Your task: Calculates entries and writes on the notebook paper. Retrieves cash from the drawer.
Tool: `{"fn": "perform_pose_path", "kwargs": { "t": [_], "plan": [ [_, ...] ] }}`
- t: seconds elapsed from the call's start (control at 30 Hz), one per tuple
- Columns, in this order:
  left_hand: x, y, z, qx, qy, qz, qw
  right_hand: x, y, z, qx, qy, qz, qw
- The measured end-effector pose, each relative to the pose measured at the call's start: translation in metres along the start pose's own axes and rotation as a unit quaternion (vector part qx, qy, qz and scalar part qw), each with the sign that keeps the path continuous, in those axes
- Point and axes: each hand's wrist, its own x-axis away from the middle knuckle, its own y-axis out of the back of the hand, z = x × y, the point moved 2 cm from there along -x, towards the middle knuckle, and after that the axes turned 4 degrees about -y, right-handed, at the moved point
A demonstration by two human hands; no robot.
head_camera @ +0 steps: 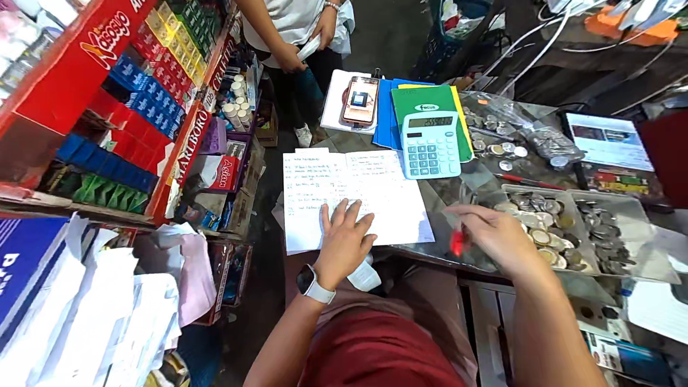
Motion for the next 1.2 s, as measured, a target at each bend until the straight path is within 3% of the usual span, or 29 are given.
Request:
{"fn": "perform_pose_path", "kwargs": {
  "t": [0.07, 0.2, 0.3, 0.43, 0.53, 0.63, 0.9, 1.2],
  "plan": [
    [-0.003, -0.003, -0.003, -0.008, -0.013, 0.010, 1.000, -0.003, 0.011, 0.006, -0.114, 0.082, -0.018, 0.990],
    [-0.006, -0.011, -0.005, -0.003, -0.030, 0.002, 1.000, -0.040, 0.004, 0.009, -0.046, 0.167, -0.252, 0.952],
    [-0.006, -0.013, -0.001, 0.010, -0.032, -0.001, 0.999, -0.078, 0.001, 0.010, 0.030, 0.156, -0.229, 0.960],
    [-0.005, -0.012, 0.002, 0.009, -0.036, 0.001, 0.999, -0.130, -0.011, 0.000, 0.121, 0.211, -0.214, 0.946],
    [-0.004, -0.012, 0.002, -0.001, -0.036, -0.002, 0.999, -0.145, -0.018, 0.000, 0.175, 0.184, -0.201, 0.946],
    [-0.004, -0.013, 0.001, -0.003, -0.034, 0.001, 0.999, -0.145, -0.022, -0.005, 0.194, 0.179, -0.198, 0.944],
    [-0.004, -0.015, 0.002, -0.007, -0.044, -0.010, 0.999, -0.096, -0.037, -0.018, 0.105, 0.243, -0.227, 0.937],
    [-0.004, -0.014, 0.002, -0.020, -0.041, -0.003, 0.999, -0.106, -0.048, -0.008, 0.181, 0.275, -0.237, 0.914]
  ]
}}
